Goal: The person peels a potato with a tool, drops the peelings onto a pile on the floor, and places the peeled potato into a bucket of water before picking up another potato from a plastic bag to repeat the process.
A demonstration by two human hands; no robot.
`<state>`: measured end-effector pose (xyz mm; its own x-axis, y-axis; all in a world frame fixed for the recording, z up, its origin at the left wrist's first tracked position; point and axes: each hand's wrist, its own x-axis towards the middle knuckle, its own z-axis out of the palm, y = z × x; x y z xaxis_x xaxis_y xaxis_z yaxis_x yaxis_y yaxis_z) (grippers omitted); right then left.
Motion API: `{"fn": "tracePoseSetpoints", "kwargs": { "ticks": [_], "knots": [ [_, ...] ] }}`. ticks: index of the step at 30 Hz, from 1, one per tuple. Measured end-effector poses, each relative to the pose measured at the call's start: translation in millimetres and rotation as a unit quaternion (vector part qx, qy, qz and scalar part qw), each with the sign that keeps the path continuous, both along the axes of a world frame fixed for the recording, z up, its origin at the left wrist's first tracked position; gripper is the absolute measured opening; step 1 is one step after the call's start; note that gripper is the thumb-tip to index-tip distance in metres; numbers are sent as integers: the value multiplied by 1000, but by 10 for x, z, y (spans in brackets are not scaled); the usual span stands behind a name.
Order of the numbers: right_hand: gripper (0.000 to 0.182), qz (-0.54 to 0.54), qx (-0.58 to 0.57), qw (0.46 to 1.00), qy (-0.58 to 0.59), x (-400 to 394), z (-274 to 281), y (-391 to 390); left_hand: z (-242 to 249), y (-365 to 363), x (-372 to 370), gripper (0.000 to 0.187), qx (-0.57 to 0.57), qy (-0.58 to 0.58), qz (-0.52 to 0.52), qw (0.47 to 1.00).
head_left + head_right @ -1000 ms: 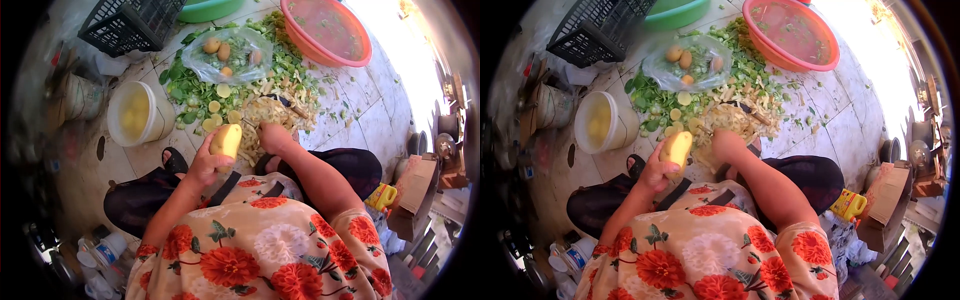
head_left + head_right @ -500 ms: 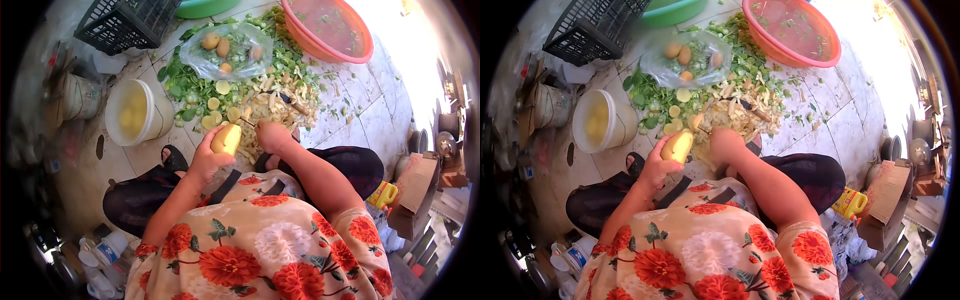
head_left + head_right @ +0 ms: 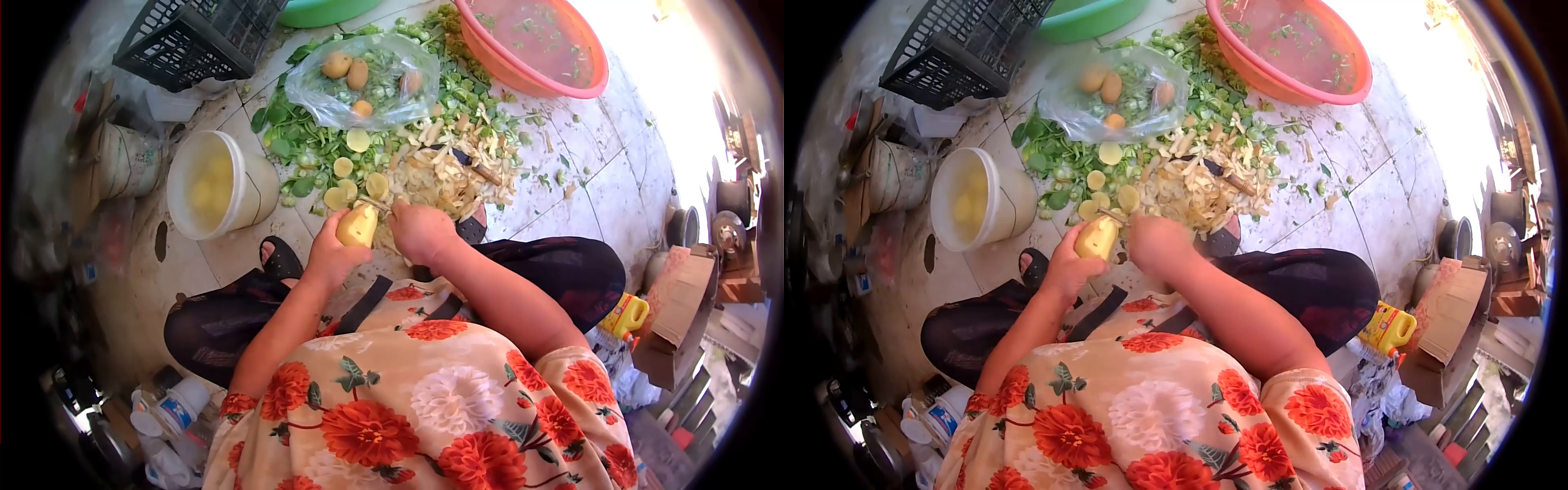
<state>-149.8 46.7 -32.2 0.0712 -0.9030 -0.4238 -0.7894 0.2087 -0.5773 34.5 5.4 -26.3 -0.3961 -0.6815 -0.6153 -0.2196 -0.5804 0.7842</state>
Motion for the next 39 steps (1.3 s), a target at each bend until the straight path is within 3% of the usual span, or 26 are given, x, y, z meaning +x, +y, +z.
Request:
{"fn": "tracePoseSetpoints", "kwargs": {
  "ticks": [2, 5, 7, 10, 12, 15, 16, 18, 21, 23, 26, 29, 32, 35, 39],
  "knots": [
    [28, -41, 14, 997, 59, -263, -410, 5, 213, 78, -38, 90, 17, 34, -33, 999],
    [29, -117, 12, 993, 21, -261, -127, -57, 176, 32, -76, 90, -4, 57, 16, 998],
    [29, -85, -12, 996, -7, -139, 0, 20, 78, -25, -52, 89, -95, -104, -31, 989],
    [28, 4, -11, 998, -66, 109, 353, 83, -46, -48, -35, 87, -87, -48, -29, 995],
    [27, -3, -23, 997, -68, 159, 266, 100, -82, -32, -6, 87, -113, -87, -37, 989],
    [26, -38, 32, 998, 33, -49, 16, -56, -124, 47, 38, 87, -175, -135, -77, 972],
    [27, 20, 95, 989, 109, -219, -104, -61, -123, 59, 39, 87, -215, -147, -107, 959],
    [19, -72, 5, 994, 81, -304, -250, -70, -13, 33, -8, 86, -214, -117, -102, 964],
    [23, -66, -24, 997, 42, -179, -59, -81, 99, 17, -36, 84, -134, -81, -32, 987],
    [25, -41, -29, 999, 1, 41, 185, 52, 140, -8, -60, 82, -1, -12, 44, 999],
    [27, -17, -27, 999, -28, 111, 236, 100, 68, -10, -30, 81, 48, 40, 91, 994],
    [26, -58, -1, 998, 29, -117, -184, 39, 21, 61, -5, 80, 31, 66, 62, 995],
    [27, -74, 10, 995, 66, -260, -265, -27, 125, 38, -55, 79, 41, 113, 75, 990],
    [27, -61, -10, 998, 32, -76, 100, -24, 104, -7, -33, 78, 71, 90, 123, 986],
    [28, -11, -13, 999, -27, 140, 293, 86, 54, -10, -10, 79, 86, 80, 107, 987]
  ]
}}
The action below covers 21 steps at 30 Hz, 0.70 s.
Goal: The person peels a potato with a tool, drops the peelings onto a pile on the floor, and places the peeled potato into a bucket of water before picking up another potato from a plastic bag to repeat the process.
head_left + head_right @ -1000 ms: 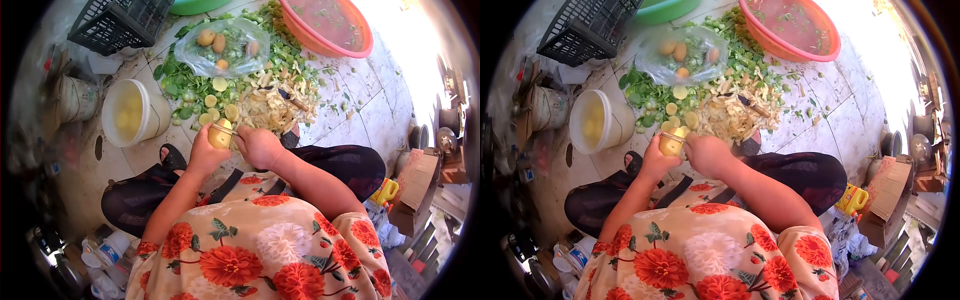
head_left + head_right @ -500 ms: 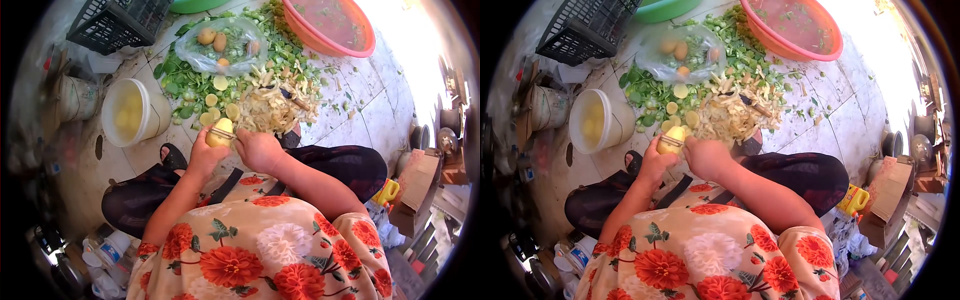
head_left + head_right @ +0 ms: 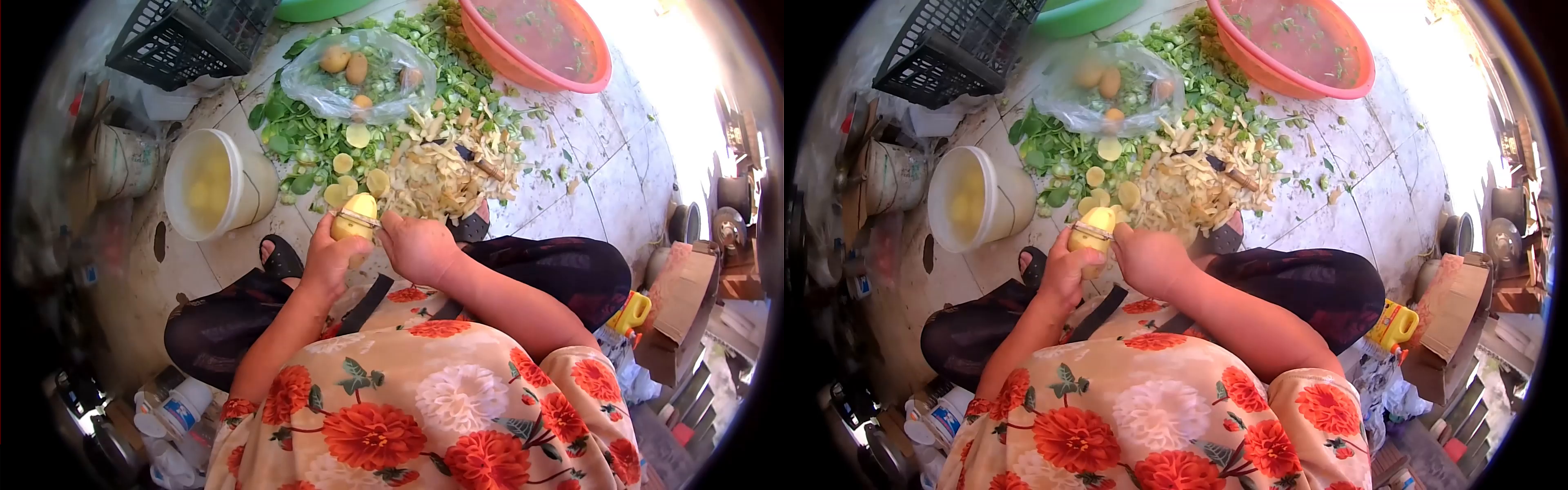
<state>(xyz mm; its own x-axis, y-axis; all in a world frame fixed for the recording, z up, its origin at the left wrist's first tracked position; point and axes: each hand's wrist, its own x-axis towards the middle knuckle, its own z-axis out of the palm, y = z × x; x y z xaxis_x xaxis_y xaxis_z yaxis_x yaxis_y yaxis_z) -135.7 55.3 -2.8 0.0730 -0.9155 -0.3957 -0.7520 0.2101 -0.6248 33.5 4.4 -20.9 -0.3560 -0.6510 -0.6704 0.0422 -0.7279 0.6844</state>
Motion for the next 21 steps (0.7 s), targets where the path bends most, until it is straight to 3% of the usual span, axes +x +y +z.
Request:
{"fn": "tracePoseSetpoints", "kwargs": {
  "ticks": [1, 3, 6, 9, 11, 13, 17, 19, 21],
  "knots": [
    [28, -2, 1, 1000, 0, -69, -128, -15, 12, 18, -8, 80, -46, -32, -19, 998],
    [28, 0, 33, 991, 129, -321, -492, -96, 54, 52, -23, 81, -93, -62, -39, 993],
    [19, -52, 6, 988, 143, -500, -412, -161, 115, 44, -47, 82, -117, -55, -46, 991],
    [19, -54, -19, 995, 80, -277, -164, -156, 87, 13, -25, 82, -60, -44, -8, 997],
    [26, -14, -45, 999, 14, -97, -81, -31, 8, 3, -5, 79, 16, 25, 46, 998],
    [26, 3, -29, 999, -14, 7, -13, 27, 32, 9, 1, 78, 0, 19, 36, 999],
    [28, -30, 35, 995, 89, -324, -529, -112, 40, 84, 4, 74, -11, 44, 30, 999],
    [28, -97, 26, 992, 80, -435, -557, -171, 66, 46, -19, 72, -10, 74, 28, 997],
    [27, -93, 8, 993, 67, -378, -340, -198, 65, 29, -22, 71, -7, 107, 43, 993]
  ]
}}
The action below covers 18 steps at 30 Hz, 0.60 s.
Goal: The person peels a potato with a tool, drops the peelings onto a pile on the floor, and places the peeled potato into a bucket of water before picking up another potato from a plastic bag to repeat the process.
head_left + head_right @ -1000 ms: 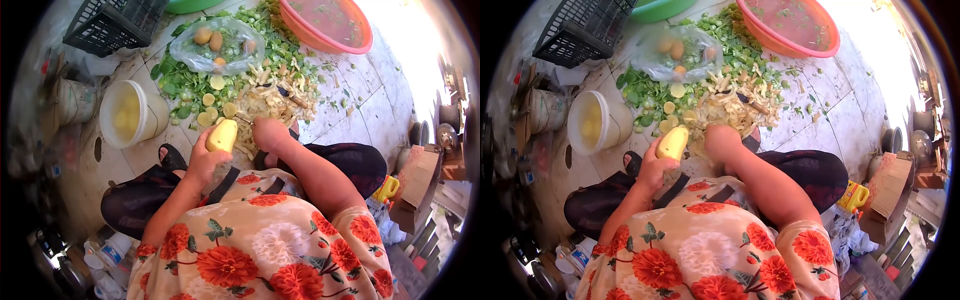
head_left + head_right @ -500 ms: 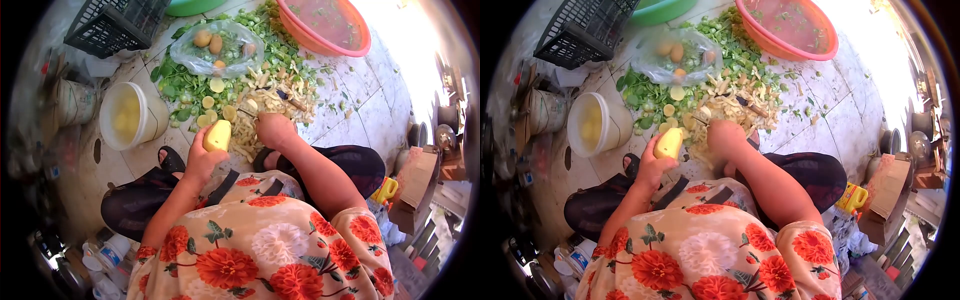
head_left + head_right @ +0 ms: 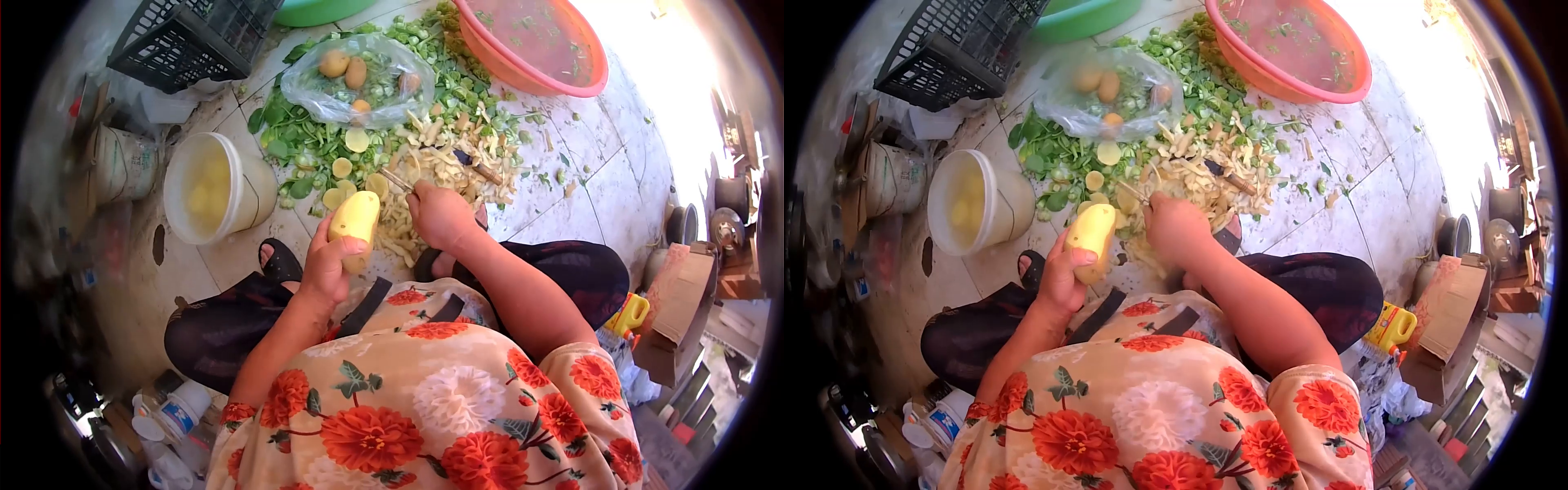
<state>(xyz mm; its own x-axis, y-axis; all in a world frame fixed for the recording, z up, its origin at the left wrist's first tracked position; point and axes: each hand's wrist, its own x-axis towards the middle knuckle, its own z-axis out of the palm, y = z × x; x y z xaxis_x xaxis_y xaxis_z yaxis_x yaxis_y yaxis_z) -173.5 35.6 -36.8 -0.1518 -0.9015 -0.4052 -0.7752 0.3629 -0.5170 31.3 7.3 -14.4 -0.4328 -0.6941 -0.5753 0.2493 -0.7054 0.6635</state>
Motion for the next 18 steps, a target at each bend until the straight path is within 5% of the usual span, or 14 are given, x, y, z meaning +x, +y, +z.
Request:
{"fn": "tracePoseSetpoints", "kwargs": {
  "ticks": [6, 11, 18],
  "knots": [
    [22, 70, -36, 995, -61, 356, 245, 168, -77, -45, 102, 67, 63, -9, -18, 998],
    [26, -20, 21, 999, 18, -63, -252, 16, 12, 42, 30, 66, -22, 35, -47, 998],
    [26, 43, -55, 994, -83, 280, 311, 135, -5, 26, 39, 71, -4, -32, 2, 999]
  ]
}}
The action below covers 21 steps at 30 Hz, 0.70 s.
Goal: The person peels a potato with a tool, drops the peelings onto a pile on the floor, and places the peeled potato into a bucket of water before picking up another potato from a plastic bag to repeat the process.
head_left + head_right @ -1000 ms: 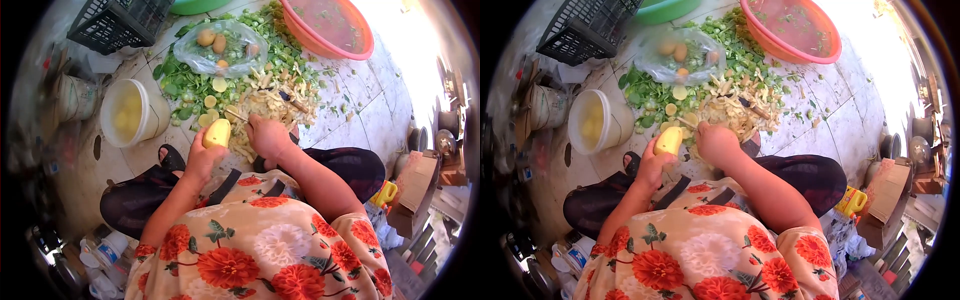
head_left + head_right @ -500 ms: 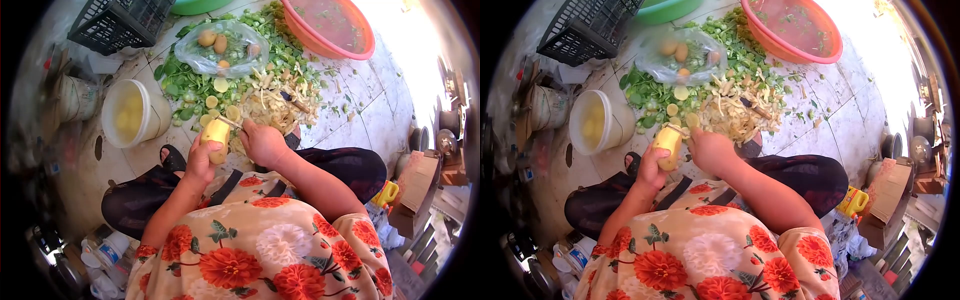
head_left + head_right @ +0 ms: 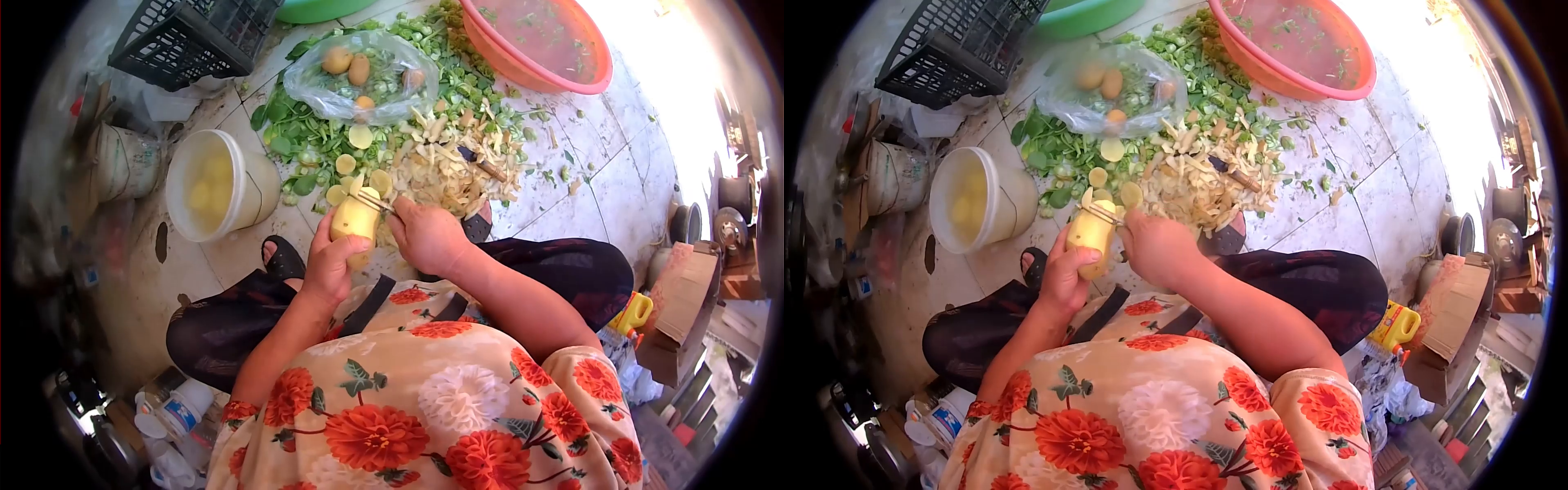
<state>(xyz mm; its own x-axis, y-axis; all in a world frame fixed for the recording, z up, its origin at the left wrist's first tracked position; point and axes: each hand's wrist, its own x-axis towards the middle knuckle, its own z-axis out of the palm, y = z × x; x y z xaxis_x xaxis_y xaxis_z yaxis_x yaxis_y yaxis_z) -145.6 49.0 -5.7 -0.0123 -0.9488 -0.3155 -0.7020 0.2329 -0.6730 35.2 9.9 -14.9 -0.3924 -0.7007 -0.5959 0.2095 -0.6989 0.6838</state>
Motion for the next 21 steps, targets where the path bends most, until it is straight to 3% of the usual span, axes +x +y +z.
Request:
{"fn": "tracePoseSetpoints", "kwargs": {
  "ticks": [4, 8, 11, 14, 16, 21],
  "knots": [
    [26, 52, 2, 998, -21, 104, 48, 69, -57, -17, 60, 69, 45, 5, -2, 999],
    [29, -44, 94, 991, 82, -312, -524, -126, -109, 31, 57, 67, 23, 56, -45, 997],
    [24, -64, 38, 991, 108, -328, -395, -154, -33, -44, 47, 67, 51, 107, -6, 993],
    [25, -52, 9, 998, 18, -129, -59, -69, -23, -121, 11, 69, 40, 131, 44, 990],
    [23, 45, -75, 996, -19, -9, 38, 48, -52, -164, 34, 69, 28, 150, 25, 988],
    [23, 58, -23, 998, -17, 29, 103, 39, -95, -131, 70, 69, -13, 147, -19, 989]
  ]
}}
